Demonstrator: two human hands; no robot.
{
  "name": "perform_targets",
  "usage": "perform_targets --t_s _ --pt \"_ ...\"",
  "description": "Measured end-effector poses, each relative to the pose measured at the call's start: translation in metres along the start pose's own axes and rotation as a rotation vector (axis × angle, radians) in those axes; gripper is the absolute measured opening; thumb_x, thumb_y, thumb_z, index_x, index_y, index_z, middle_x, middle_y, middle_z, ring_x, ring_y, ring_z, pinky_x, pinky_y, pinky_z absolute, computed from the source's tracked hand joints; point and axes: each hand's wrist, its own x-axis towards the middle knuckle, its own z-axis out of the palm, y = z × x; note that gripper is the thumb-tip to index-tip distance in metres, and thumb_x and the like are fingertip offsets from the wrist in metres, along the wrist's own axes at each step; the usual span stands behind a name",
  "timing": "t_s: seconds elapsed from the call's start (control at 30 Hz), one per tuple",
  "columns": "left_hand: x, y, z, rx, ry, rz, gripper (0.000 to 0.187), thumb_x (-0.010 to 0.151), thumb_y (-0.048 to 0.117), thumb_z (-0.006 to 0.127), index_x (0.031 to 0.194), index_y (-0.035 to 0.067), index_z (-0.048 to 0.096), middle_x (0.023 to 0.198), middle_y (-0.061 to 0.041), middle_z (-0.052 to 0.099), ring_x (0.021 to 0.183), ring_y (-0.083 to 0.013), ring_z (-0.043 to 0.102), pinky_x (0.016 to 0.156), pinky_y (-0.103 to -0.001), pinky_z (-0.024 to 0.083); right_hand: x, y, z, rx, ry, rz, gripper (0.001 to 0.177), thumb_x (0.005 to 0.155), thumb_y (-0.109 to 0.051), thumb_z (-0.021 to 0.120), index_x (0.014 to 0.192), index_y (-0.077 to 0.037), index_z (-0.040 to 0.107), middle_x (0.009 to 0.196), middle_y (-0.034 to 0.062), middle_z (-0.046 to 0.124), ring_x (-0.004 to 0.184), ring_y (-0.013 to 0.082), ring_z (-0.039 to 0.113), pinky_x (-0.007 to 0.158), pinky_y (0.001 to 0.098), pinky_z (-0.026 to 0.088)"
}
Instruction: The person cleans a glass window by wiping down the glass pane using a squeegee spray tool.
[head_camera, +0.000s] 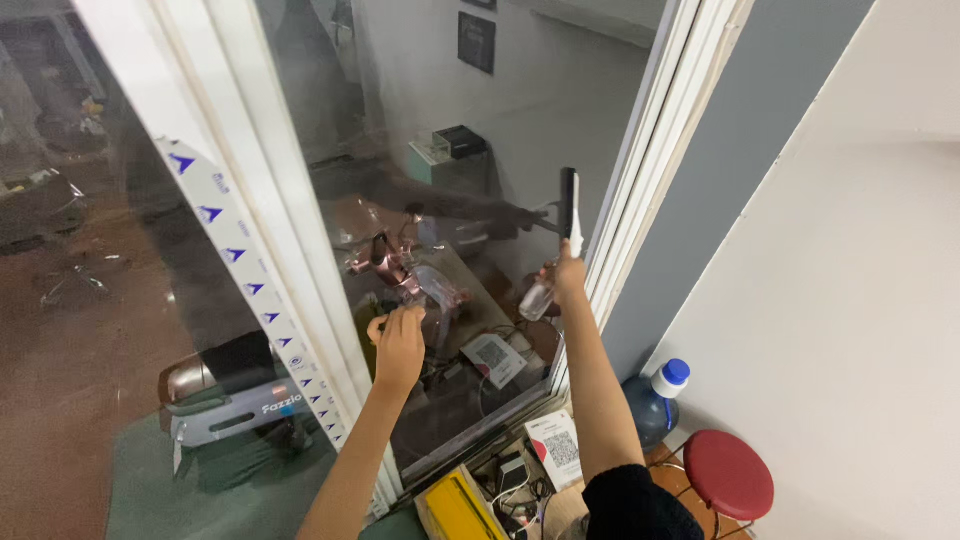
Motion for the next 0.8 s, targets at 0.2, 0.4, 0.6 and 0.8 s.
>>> perform_targets --t_s 0.2,0.4,0.6,0.8 --pt "-0.011 -0.004 -0.024 -0.099 0.069 -0.011 0.014 0.099 0.000 0.062 0.103 0.011 0.055 0.100 -0.003 0.068 0.095 -0.0210 0.064 0.100 -0.040 0.033 -0.052 0.035 0.050 0.018 -0.032 -0.044 0.052 0.104 -0.043 0.055 0.109 0.008 0.047 0.072 0.0149 0.057 0.053 0.0228 0.059 0.052 0.0437 0.062" --pt "-0.025 -0.013 -0.069 -0.081 0.100 -0.018 0.015 0.096 0.004 0.065 0.105 0.010 0.054 0.108 -0.003 0.069 0.103 -0.0227 0.065 0.102 -0.042 0.032 -0.121 0.043 0.090 -0.012 -0.038 -0.038 0.055 0.105 -0.042 0.053 0.107 0.012 0.051 0.073 0.0130 0.061 0.053 0.0210 0.064 0.051 0.0437 0.064" --pt "-0.035 -0.014 -0.102 -0.028 0.106 -0.030 0.017 0.097 0.009 0.069 0.105 0.011 0.054 0.102 0.001 0.068 0.096 -0.0205 0.064 0.096 -0.043 0.032 -0.220 0.050 0.135 -0.123 -0.008 -0.290 0.040 0.099 -0.039 0.055 0.106 0.000 0.054 0.064 0.0082 0.055 0.043 0.0174 0.056 0.039 0.0355 0.051" --pt "-0.049 -0.009 -0.127 0.041 0.076 -0.035 0.022 0.098 0.019 0.075 0.107 0.012 0.057 0.092 0.000 0.059 0.089 -0.0188 0.062 0.093 -0.043 0.030 -0.292 0.096 0.146 -0.294 -0.084 -0.446 0.045 0.104 -0.038 0.057 0.101 0.006 0.048 0.068 0.0115 0.063 0.050 0.0217 0.063 0.041 0.0375 0.051"
